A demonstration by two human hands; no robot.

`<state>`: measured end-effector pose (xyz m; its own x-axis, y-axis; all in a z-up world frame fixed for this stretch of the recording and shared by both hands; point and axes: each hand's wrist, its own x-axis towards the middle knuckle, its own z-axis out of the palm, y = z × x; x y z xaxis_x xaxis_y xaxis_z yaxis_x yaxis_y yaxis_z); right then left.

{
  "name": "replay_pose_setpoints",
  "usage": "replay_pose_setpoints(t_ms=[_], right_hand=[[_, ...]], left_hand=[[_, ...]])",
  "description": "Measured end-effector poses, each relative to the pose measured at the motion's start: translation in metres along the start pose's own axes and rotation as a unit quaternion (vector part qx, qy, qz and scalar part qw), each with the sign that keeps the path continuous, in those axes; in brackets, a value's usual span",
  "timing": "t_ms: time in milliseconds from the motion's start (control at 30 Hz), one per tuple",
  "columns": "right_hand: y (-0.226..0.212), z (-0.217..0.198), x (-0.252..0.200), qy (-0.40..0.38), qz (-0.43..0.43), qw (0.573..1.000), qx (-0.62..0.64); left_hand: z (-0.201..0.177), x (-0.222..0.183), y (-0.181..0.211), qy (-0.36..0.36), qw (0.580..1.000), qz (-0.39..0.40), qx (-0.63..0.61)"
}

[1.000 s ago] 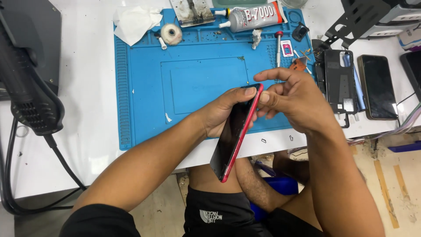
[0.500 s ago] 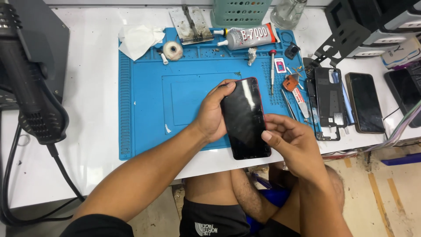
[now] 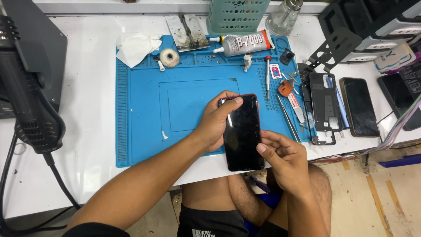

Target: Repairing a mobile phone by inspecting the screen and using tools on a workbench

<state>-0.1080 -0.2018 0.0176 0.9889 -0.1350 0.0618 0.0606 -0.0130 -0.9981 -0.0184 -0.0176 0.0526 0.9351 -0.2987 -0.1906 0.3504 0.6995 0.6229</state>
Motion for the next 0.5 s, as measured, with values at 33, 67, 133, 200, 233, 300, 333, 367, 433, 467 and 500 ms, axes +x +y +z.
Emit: replay_pose_setpoints(t_ms=[33,67,133,200,233,300,333,367,433,467,500], right_hand=[[-0.005,0.004,-0.001,0.002,-0.001,1.0,0.0],[-0.01,0.008,-0.001,0.005,-0.006,1.0,0.003],[-0.009,0.012,-0.001,0.009,-0.014,1.0,0.005],[0.002,0.01,0.001,0.008,-0.009,0.999,0.049],[0.0,0.013,0.002,0.007,-0.011,0.999,0.047],[-0.006,0.021,0.004,0.003,-0.019,0.997,0.079],[-0.002,0.019,0.008,0.001,-0.019,0.997,0.076],[0.001,0.018,0.012,-0.001,-0.022,0.997,0.076],[-0.006,0.017,0.02,-0.008,-0.025,0.997,0.075],[-0.016,0.017,0.023,-0.044,0.015,0.999,0.022],[-0.027,0.017,0.027,-0.08,0.055,0.995,-0.032]], left_hand=[[-0.01,0.007,-0.007,-0.002,1.0,-0.001,0.0],[-0.019,0.014,-0.015,0.013,1.0,-0.001,0.015],[-0.033,0.027,-0.025,0.026,0.999,0.0,0.03],[-0.042,0.038,-0.032,0.039,0.998,-0.002,0.051],[-0.031,0.028,-0.022,0.038,0.998,0.0,0.049],[-0.01,0.006,-0.002,-0.065,0.988,-0.075,-0.121],[-0.009,0.002,0.0,-0.065,0.987,-0.073,-0.123],[-0.008,-0.002,0.003,-0.115,0.981,-0.085,-0.133],[-0.009,-0.005,0.005,-0.164,0.972,-0.092,-0.142],[-0.01,-0.005,0.004,-0.16,0.974,-0.084,-0.135],[-0.011,-0.004,0.003,-0.156,0.976,-0.075,-0.128]])
